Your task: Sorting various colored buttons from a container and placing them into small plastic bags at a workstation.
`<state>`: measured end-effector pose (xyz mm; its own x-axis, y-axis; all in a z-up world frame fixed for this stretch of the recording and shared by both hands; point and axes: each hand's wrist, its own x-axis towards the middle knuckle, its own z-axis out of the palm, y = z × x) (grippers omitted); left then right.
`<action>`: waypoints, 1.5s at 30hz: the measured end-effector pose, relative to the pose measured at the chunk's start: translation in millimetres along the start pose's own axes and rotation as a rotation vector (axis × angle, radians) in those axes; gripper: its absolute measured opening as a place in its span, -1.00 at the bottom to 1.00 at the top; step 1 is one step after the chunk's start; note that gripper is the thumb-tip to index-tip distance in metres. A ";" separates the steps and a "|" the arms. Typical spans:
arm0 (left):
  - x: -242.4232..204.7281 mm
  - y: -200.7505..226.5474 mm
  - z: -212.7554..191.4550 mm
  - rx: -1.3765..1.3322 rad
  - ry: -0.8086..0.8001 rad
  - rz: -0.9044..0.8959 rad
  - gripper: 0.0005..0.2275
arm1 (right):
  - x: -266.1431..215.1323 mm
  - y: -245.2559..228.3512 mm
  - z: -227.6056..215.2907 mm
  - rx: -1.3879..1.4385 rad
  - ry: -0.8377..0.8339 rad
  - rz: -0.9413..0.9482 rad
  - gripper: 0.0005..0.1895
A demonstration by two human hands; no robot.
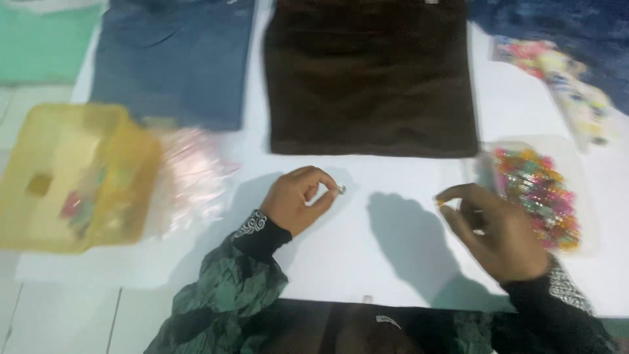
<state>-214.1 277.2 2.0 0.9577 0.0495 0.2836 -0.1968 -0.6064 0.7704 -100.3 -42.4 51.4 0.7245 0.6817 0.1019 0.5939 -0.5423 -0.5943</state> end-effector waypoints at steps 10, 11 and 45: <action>-57.5 -73.8 -37.5 0.282 0.194 -0.022 -0.95 | 100.3 -106.4 164.7 -0.243 -0.176 -0.241 -0.83; -57.5 -75.4 -33.6 0.317 0.210 0.015 -0.93 | 103.6 -103.1 172.1 -0.281 -0.128 -0.307 -0.82; -60.8 -63.7 -48.1 0.122 0.009 -0.140 -0.31 | 117.5 -85.8 174.1 -0.044 -0.057 -0.355 -0.89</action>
<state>-270.0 351.0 -36.8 0.9720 0.1464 0.1840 -0.0347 -0.6848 0.7279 -127.0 169.7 -24.5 0.4506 0.8568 0.2505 0.8201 -0.2865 -0.4952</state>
